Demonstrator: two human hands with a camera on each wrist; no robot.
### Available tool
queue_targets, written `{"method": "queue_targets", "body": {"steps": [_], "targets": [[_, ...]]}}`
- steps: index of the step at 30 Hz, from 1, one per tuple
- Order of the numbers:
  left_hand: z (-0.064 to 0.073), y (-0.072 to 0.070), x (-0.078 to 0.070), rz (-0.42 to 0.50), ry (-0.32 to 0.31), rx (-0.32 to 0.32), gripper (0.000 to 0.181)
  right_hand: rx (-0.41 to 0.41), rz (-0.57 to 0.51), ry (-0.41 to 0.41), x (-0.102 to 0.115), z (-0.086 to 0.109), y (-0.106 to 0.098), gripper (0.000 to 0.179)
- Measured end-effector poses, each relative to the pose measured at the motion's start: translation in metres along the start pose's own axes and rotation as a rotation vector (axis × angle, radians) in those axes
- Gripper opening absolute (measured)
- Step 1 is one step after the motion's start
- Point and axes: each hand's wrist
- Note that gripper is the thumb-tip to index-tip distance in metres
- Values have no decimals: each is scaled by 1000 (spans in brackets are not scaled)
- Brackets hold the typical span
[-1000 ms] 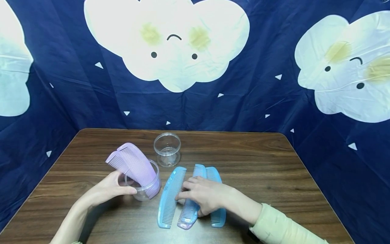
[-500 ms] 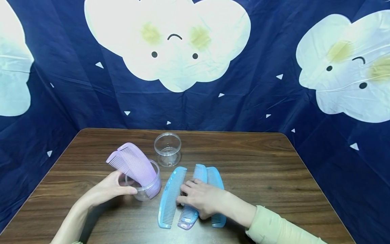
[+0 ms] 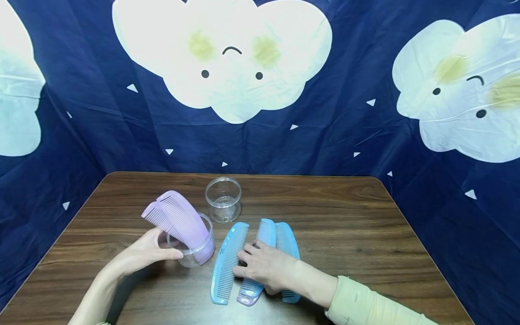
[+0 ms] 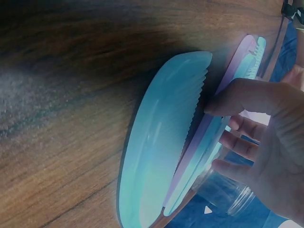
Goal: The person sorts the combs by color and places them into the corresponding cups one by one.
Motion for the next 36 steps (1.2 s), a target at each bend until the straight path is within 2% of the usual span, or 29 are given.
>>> {"method": "queue_targets", "body": {"steps": [8, 36], "targets": [[1, 0, -1, -31, -13, -8, 58, -9, -15, 3, 0, 1, 1, 69], [0, -2, 1, -19, 8, 10, 56, -95, -74, 29, -8, -4, -8, 68]]}}
Point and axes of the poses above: each hand's wrist, its own z-axis away from the middle knuckle, its own y-axis out of the palm, x = y × z, and after that the axes turned 2 degrees about y, right-handed
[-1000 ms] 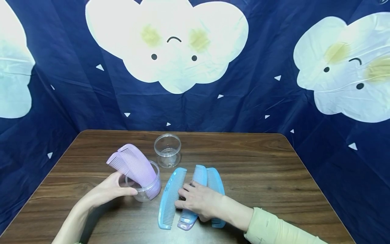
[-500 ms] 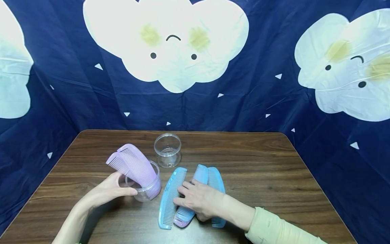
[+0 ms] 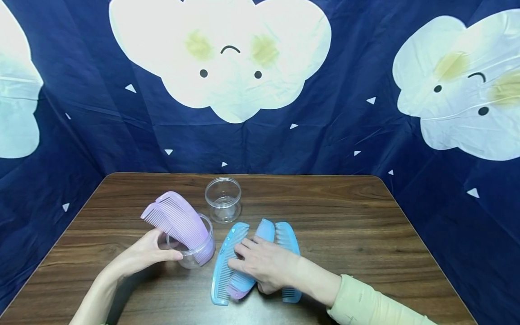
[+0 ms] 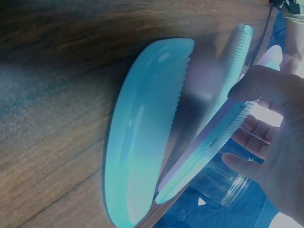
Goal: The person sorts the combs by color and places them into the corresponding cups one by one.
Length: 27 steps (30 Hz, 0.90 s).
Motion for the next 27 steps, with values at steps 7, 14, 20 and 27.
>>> {"method": "queue_targets", "body": {"steps": [7, 14, 20, 27], "targets": [[0, 0, -1, 2, -6, -1, 57, -37, -27, 20, -5, -1, -7, 62], [0, 1, -2, 9, -10, 0, 57, -53, -56, 41, -7, -1, -9, 67], [0, 1, -2, 10, -8, 1, 57, -82, -97, 72, -9, -1, -13, 64], [0, 1, -1, 4, -11, -6, 57, -98, -145, 98, -11, -2, -16, 63]]}}
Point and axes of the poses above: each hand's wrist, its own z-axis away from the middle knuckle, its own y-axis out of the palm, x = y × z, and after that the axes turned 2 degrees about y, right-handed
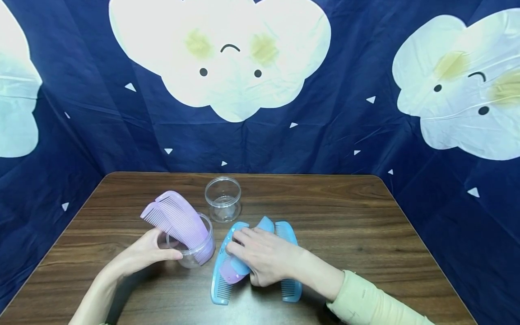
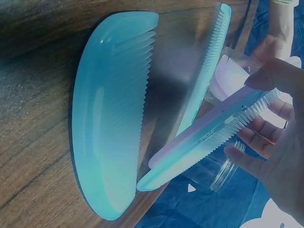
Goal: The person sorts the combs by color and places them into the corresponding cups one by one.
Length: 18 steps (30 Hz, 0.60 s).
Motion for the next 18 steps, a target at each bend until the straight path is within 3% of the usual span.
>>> {"method": "queue_targets", "body": {"steps": [18], "targets": [[-1, 1, 1, 16, 3, 0, 57, -28, -168, 128, -8, -4, -18, 62]]}}
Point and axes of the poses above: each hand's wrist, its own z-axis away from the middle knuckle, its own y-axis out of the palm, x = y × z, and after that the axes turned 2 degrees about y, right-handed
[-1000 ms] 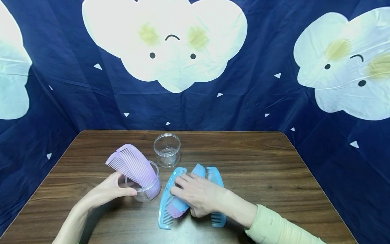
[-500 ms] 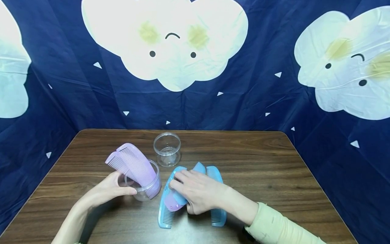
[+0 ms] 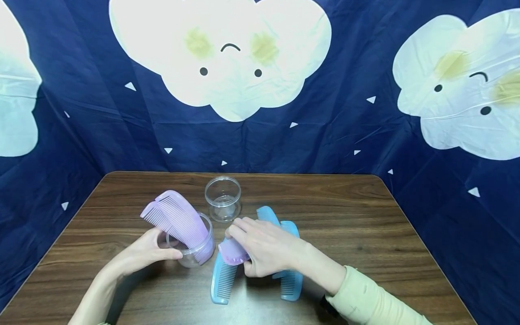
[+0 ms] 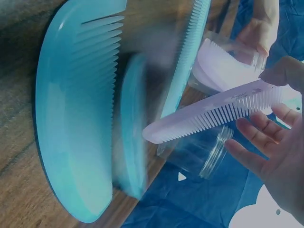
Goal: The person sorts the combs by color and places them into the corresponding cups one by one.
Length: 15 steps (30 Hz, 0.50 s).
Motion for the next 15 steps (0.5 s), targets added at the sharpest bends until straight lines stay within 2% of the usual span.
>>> {"method": "queue_targets", "body": {"steps": [15], "targets": [[0, 0, 0, -7, -8, 7, 57, -4, -194, 137, -13, 0, -8, 59]]}}
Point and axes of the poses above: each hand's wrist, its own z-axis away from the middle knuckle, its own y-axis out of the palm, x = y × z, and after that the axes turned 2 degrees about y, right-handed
